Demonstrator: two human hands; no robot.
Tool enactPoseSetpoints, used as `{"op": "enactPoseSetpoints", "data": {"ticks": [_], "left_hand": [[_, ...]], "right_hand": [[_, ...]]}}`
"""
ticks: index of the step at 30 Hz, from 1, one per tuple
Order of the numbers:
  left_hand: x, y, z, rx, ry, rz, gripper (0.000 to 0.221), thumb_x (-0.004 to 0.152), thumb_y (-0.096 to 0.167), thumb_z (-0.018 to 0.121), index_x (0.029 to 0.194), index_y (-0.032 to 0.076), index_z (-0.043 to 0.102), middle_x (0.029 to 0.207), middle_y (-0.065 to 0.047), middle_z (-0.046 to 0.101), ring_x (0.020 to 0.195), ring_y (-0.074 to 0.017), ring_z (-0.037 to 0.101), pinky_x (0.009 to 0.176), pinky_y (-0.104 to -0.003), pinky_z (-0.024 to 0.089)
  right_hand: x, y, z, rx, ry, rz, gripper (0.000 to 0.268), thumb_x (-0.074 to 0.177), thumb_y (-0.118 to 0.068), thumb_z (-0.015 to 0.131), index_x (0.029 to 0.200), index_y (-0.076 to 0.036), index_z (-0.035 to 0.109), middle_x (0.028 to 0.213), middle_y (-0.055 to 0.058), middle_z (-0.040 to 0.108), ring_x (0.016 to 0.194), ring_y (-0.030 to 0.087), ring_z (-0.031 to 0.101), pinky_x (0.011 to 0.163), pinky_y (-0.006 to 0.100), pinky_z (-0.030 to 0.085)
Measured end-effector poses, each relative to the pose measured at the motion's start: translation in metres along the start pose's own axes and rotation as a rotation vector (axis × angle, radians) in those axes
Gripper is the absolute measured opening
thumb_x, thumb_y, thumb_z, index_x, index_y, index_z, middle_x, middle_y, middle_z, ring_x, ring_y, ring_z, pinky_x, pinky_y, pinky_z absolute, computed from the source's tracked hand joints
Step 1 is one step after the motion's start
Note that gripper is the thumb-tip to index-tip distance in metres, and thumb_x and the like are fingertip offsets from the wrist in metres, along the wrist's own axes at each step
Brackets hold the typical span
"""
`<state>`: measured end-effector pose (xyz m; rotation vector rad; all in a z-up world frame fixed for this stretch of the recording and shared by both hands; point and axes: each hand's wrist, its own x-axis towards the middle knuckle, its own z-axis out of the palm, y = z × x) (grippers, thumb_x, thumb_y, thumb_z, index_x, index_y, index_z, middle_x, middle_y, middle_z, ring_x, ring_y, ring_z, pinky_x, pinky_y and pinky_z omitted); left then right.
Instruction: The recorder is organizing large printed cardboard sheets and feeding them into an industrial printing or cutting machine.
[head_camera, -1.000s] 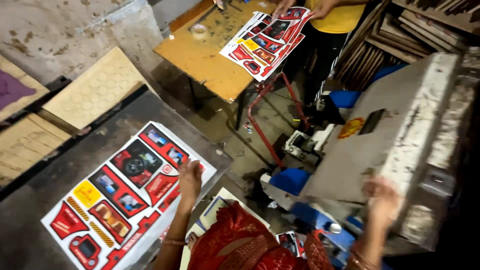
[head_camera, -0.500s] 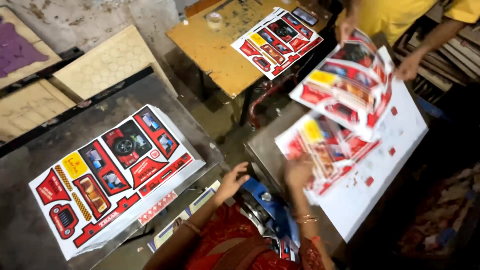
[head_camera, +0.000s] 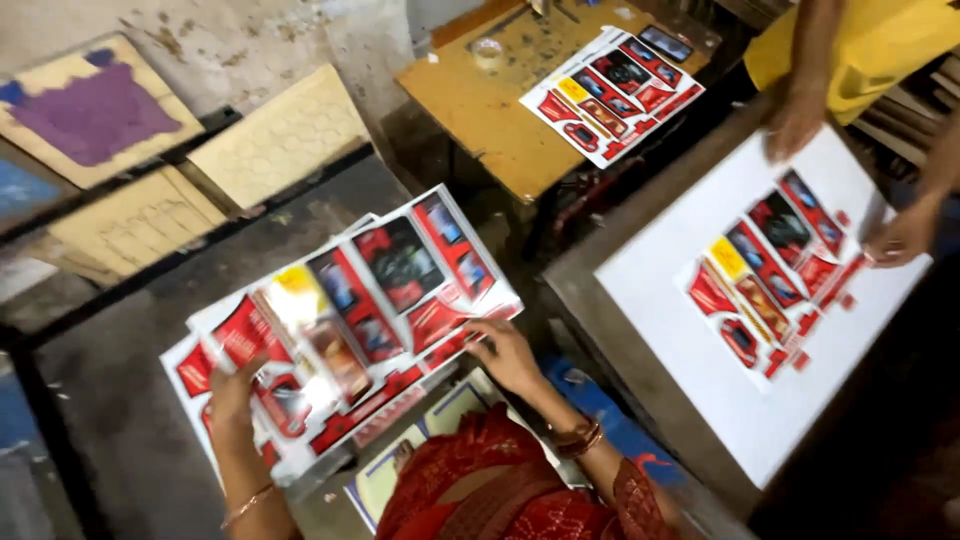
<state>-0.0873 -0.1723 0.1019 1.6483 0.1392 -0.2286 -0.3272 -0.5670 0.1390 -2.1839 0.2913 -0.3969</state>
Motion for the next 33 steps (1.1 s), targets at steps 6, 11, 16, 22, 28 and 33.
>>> {"op": "enactPoseSetpoints", "data": {"ticks": [6, 11, 16, 22, 28, 33], "left_hand": [[0.054, -0.072, -0.145, 0.124, 0.14, -0.039, 0.046, 0.084, 0.008, 0.078, 0.126, -0.003, 0.066, 0.112, -0.014, 0.073, 0.092, -0.0229, 0.068, 0.081, -0.04, 0.055], [0.116, -0.112, -0.188, 0.461, 0.275, 0.014, 0.053, 0.084, 0.021, 0.082, 0.129, -0.002, 0.066, 0.109, -0.02, 0.073, 0.095, -0.0321, 0.069, 0.087, -0.043, 0.054], [0.2, -0.127, -0.195, 0.924, 0.175, 0.491, 0.067, 0.099, 0.042, 0.072, 0.146, -0.005, 0.059, 0.117, -0.042, 0.061, 0.107, -0.0516, 0.06, 0.094, -0.055, 0.045], [0.205, -0.079, -0.146, 0.943, -0.152, 0.205, 0.034, 0.101, 0.035, 0.056, 0.121, 0.016, 0.077, 0.117, -0.02, 0.074, 0.112, -0.0404, 0.068, 0.093, -0.049, 0.054], [0.234, -0.107, -0.15, 1.057, -0.12, 0.226, 0.033, 0.101, 0.036, 0.057, 0.123, 0.019, 0.076, 0.116, -0.02, 0.075, 0.111, -0.0394, 0.071, 0.092, -0.049, 0.056], [0.159, -0.078, -0.069, 1.24, 0.412, 0.433, 0.034, 0.098, 0.037, 0.065, 0.116, 0.009, 0.074, 0.119, -0.022, 0.069, 0.109, -0.0447, 0.061, 0.082, -0.057, 0.05]], "right_hand": [[0.01, -0.008, 0.12, -0.177, -0.121, -0.143, 0.06, 0.086, -0.023, 0.079, 0.139, -0.007, 0.056, 0.148, 0.021, 0.049, 0.138, 0.043, 0.043, 0.111, 0.051, 0.035], [0.022, -0.005, 0.121, -0.127, -0.281, -0.023, 0.105, 0.073, -0.034, 0.089, 0.157, -0.004, 0.034, 0.16, 0.022, 0.038, 0.15, 0.04, 0.031, 0.123, 0.052, 0.029], [0.04, -0.001, 0.08, -0.61, -0.34, 0.283, 0.139, 0.053, -0.026, 0.099, 0.162, -0.011, 0.015, 0.162, 0.025, 0.027, 0.141, 0.047, 0.035, 0.108, 0.053, 0.036], [0.046, 0.035, 0.104, -0.588, -0.105, 0.389, 0.097, 0.068, -0.022, 0.086, 0.152, -0.001, 0.042, 0.134, 0.024, 0.06, 0.117, 0.04, 0.063, 0.096, 0.045, 0.054], [0.06, 0.004, 0.08, -0.522, -0.163, 0.46, 0.068, 0.069, -0.03, 0.088, 0.131, -0.013, 0.064, 0.126, 0.017, 0.065, 0.118, 0.036, 0.063, 0.096, 0.046, 0.052], [0.013, 0.066, 0.071, -0.487, 0.027, 0.258, 0.061, 0.073, -0.029, 0.085, 0.127, -0.011, 0.064, 0.121, 0.019, 0.067, 0.11, 0.04, 0.064, 0.09, 0.047, 0.053]]}}
